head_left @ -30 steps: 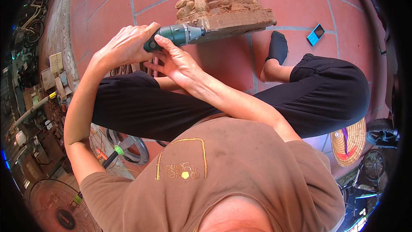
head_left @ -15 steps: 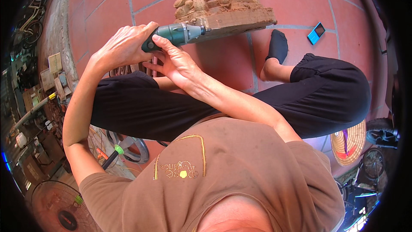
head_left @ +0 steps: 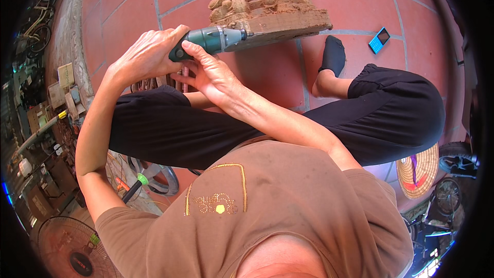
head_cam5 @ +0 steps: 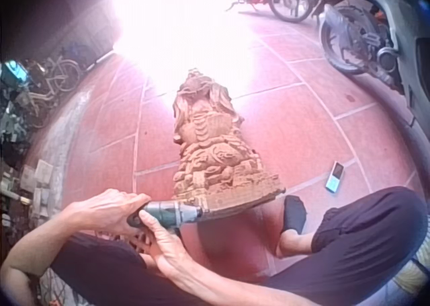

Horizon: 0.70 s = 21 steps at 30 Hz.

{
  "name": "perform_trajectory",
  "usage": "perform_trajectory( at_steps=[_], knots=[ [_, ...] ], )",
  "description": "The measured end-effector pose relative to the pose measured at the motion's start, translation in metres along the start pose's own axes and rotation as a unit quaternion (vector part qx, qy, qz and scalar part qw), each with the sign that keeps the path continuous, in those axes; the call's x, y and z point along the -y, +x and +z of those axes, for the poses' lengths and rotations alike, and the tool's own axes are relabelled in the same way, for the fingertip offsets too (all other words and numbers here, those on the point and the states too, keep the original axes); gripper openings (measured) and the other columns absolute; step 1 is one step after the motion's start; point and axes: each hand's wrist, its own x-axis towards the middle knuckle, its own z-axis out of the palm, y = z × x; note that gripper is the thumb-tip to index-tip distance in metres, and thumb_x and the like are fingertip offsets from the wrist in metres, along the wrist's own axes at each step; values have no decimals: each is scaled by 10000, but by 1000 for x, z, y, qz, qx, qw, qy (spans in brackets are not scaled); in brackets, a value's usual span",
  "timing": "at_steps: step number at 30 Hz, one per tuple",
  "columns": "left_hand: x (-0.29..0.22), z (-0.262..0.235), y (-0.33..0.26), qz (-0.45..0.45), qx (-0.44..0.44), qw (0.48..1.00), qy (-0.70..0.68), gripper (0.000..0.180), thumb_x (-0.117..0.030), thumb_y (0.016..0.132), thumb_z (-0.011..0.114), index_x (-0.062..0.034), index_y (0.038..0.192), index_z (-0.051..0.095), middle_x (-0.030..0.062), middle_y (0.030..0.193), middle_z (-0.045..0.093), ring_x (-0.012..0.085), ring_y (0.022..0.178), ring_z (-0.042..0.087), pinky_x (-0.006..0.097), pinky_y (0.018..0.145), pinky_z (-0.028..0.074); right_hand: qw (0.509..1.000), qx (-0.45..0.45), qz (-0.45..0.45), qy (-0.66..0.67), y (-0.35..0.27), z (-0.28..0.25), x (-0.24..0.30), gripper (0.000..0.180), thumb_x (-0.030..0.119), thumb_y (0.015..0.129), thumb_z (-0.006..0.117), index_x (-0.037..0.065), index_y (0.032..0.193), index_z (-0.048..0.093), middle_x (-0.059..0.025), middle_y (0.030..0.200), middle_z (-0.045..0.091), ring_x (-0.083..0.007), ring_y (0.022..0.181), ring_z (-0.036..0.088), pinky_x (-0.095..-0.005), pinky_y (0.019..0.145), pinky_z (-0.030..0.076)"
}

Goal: The person uses a handheld rotary tool to carve details into a wooden sculpture placed on a small stool. They hold the tool with both hands and carefully shape the surface of the wood, generating sawdust as they work.

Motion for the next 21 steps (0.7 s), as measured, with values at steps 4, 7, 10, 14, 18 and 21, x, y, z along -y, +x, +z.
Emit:
perform_trajectory(
  at_steps=[4, 7, 10, 14, 18, 21],
  knots=[
    [-1, 1, 1, -4, 6, 1000, -1, 447, -172, 751, 739, -12, 1102, 513, 229, 894, 671, 431, 843, 647, 487, 737, 510, 1000, 3, 1, 1, 0, -2, 1, 361, 234, 874, 793, 154, 1163, 592, 9, 1126, 630, -143, 1097, 582, -554, 1022, 464],
    [-3, 0, 1, -13, 9, 1000, -4, 440, -167, 752, 734, -12, 1101, 514, 229, 892, 670, 432, 841, 646, 488, 739, 510, 1000, 7, 4, -1, 1, -4, 1, 357, 232, 878, 789, 155, 1165, 592, 10, 1128, 631, -143, 1098, 583, -552, 1022, 465],
    [-3, 0, 0, -16, 10, 1000, 1, 434, -164, 753, 730, -11, 1098, 516, 231, 889, 669, 431, 839, 647, 487, 739, 510, 1000, 8, 9, -2, 2, -5, 1, 348, 231, 881, 787, 158, 1161, 595, 12, 1125, 632, -140, 1096, 584, -551, 1019, 468],
    [-2, 0, 0, -17, 14, 1000, 6, 434, -165, 753, 729, -9, 1099, 517, 236, 886, 667, 428, 835, 648, 484, 734, 511, 1000, 12, 8, 0, 2, -4, 1, 332, 235, 882, 785, 162, 1150, 603, 16, 1118, 636, -136, 1087, 586, -546, 1012, 471],
    [0, 1, 0, -18, 13, 1000, 9, 439, -162, 750, 731, -8, 1102, 518, 236, 882, 667, 425, 833, 650, 481, 733, 512, 1000, 11, 8, -5, 2, -3, 1, 325, 239, 884, 784, 168, 1146, 607, 18, 1114, 638, -135, 1079, 587, -543, 1011, 471],
    [-1, 1, 0, -20, 15, 1000, 11, 448, -164, 747, 734, -10, 1107, 517, 231, 893, 675, 425, 843, 654, 479, 749, 514, 1000, 7, 7, -5, 2, -2, 1, 327, 240, 884, 783, 170, 1150, 606, 17, 1116, 637, -136, 1076, 587, -544, 1012, 470]
  ],
)
